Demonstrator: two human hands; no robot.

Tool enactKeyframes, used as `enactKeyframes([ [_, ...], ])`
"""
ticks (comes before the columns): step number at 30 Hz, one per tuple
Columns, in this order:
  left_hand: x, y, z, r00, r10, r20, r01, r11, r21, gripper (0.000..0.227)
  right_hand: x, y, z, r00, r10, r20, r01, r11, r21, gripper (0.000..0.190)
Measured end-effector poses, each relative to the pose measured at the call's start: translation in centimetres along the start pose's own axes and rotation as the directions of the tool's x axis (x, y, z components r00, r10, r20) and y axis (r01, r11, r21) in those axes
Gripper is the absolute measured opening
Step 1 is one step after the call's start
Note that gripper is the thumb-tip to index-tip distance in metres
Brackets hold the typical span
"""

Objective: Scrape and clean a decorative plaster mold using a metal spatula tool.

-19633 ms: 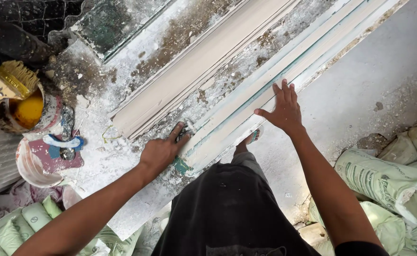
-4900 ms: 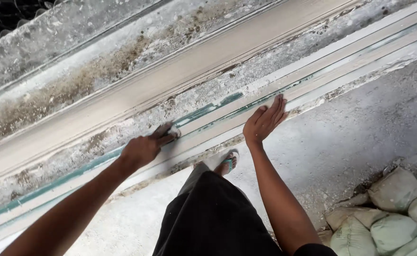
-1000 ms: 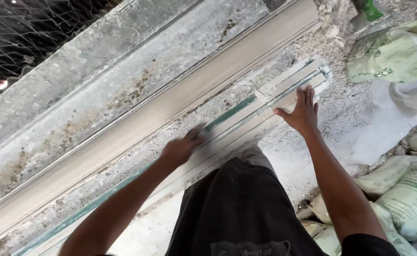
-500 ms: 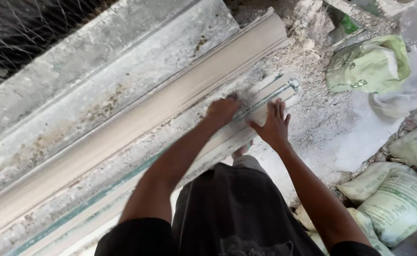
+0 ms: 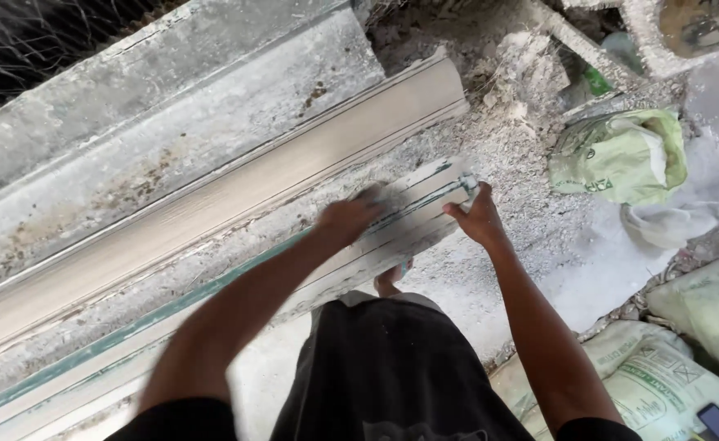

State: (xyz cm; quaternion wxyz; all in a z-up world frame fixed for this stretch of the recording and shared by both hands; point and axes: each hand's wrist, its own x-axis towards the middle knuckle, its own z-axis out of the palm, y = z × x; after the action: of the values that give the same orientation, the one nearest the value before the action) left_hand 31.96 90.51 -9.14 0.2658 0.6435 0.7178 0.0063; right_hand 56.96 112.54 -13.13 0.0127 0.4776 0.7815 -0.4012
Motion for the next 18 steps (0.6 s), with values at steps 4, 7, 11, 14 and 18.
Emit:
enactKeyframes([
  [4, 12.4, 4.1, 2.6, 0.994, 0.031, -0.108, -0.025, 0.998, 0.054, 0.025, 0.7, -0.2, -0.1, 0.999, 0.025, 0.031, -0.028, 0.994, 0.103, 0.107],
  [7, 8.0, 4.7, -1.4, 0.994, 0.005, -0.109, -0.008, 1.0, -0.03, 0.019, 1.5, 1.0, -0.6, 0.996, 0.022, 0.082, -0.023, 1.0, 0.012, 0.106],
  [11, -5.8, 0.8, -5.3, 0.994, -0.093, 0.056, 0.099, 0.99, -0.102, 0.063, 2.7, 2.4, 0.0, 0.982, -0.051, 0.183, 0.016, 0.982, 0.188, 0.102],
  [14, -9.6, -0.5, -5.0, 0.955, -0.21, 0.211, 0.216, 0.976, -0.005, 0.079, 2.8, 1.6, -0.7, 0.963, 0.0, 0.268, -0.045, 0.986, 0.16, 0.105],
  [18, -3.5, -1.2, -0.1, 0.996, -0.043, -0.078, 0.035, 0.994, -0.1, 0.042, 3.1, 0.2, -1.2, 0.926, 0.099, 0.365, -0.157, 0.979, 0.132, 0.113],
])
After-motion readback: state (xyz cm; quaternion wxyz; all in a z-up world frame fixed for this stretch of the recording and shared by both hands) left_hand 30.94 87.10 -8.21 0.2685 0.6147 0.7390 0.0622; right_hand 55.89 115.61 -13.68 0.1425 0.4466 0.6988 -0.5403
